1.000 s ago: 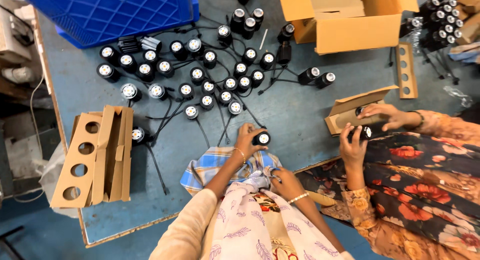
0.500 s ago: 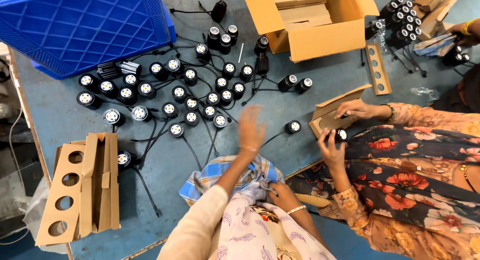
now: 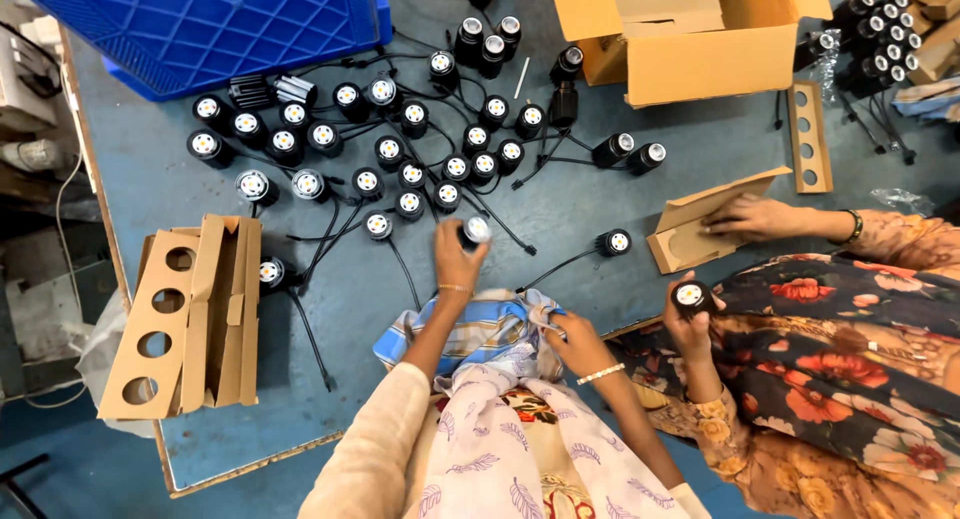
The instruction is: The person wipes the surface of small black LED lights with a cloth on a workbench, then places them into cardboard inserts. The person handles the lights one at a time, wiping each unit before moving it to the packaging area.
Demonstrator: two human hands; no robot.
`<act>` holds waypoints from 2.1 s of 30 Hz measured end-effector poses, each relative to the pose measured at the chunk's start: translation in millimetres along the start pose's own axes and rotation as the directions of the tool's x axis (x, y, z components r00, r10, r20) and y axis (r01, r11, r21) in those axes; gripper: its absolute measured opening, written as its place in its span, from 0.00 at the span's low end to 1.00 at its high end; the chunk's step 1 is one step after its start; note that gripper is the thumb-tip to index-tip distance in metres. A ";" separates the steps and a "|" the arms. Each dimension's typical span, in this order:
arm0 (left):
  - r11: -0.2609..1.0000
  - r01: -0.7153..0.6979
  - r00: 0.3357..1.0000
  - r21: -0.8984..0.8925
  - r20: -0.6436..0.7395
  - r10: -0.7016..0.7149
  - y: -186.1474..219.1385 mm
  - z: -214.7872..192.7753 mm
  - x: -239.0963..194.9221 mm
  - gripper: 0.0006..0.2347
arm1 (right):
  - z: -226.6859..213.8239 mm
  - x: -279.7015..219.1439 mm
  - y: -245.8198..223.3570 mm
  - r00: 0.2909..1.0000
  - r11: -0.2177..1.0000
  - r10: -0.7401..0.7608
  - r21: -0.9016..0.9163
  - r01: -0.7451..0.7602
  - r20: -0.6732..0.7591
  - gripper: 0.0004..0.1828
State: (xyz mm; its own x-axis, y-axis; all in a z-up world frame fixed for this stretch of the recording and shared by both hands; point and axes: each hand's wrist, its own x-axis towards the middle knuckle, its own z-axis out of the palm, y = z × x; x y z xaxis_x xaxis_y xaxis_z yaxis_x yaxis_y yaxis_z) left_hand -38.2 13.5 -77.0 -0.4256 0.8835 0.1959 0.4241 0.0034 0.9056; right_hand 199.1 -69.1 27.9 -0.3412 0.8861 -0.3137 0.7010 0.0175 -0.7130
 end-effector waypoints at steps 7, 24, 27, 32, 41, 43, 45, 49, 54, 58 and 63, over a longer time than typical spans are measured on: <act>0.972 0.075 0.900 -0.220 0.435 0.029 14.4 -19.2 -44.6 0.24 | 4.2 16.2 -4.1 0.987 0.995 0.012 0.098 0.004 -0.162 0.13; 0.974 0.051 0.866 -0.222 0.495 0.067 19.7 -32.1 -38.3 0.27 | 51.7 49.8 -38.4 0.979 0.920 -0.049 -0.391 -0.033 -0.200 0.08; 0.974 0.043 0.866 -0.221 0.495 0.074 20.2 -35.0 -38.1 0.26 | 52.4 43.2 -38.6 0.986 0.905 -0.028 -0.422 -0.044 -0.163 0.08; 0.969 0.027 0.874 -0.245 0.476 0.096 20.2 -33.8 -38.4 0.25 | 43.5 39.5 -17.0 0.987 0.982 -0.006 -0.186 -0.025 -0.162 0.12; 0.977 -0.001 0.890 -0.215 0.444 0.099 18.1 -31.3 -41.8 0.25 | 37.1 47.2 4.2 0.957 0.995 -0.007 0.097 0.037 -0.290 0.13; 0.976 -0.016 0.892 -0.215 0.438 0.111 19.1 -32.8 -41.7 0.25 | 40.0 48.3 -7.0 0.962 0.996 -0.030 0.072 0.052 -0.271 0.12; 0.973 -0.040 0.894 -0.226 0.427 0.135 20.1 -34.1 -41.4 0.25 | 41.9 49.0 -20.5 0.961 0.996 -0.090 -0.012 0.090 -0.260 0.12; 0.978 0.009 0.894 -0.210 0.440 0.086 21.4 -34.7 -42.0 0.25 | 44.6 44.9 -44.0 0.978 0.946 0.049 -0.304 -0.111 -0.205 0.14; 0.974 -0.015 0.896 -0.225 0.430 0.113 22.9 -35.3 -39.8 0.24 | 36.8 45.1 -51.7 0.978 0.938 0.002 -0.337 -0.073 -0.208 0.15; 0.977 -0.012 0.900 -0.215 0.424 0.105 23.8 -36.5 -40.0 0.24 | 18.0 55.6 -41.9 0.984 0.951 -0.091 -0.306 0.040 -0.154 0.14; 0.977 -0.004 0.903 -0.214 0.418 0.096 24.6 -36.3 -39.5 0.24 | -1.5 71.1 -37.4 0.988 0.926 -0.151 -0.353 0.135 -0.018 0.13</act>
State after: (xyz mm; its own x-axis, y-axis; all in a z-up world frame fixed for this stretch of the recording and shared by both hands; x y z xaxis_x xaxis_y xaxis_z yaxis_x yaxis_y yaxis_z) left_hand -39.9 -38.3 -48.8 -0.0098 0.9943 0.1065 0.2450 -0.1008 0.9643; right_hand 149.5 -6.1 33.2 -0.4320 0.8814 -0.1910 0.8238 0.2995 -0.4814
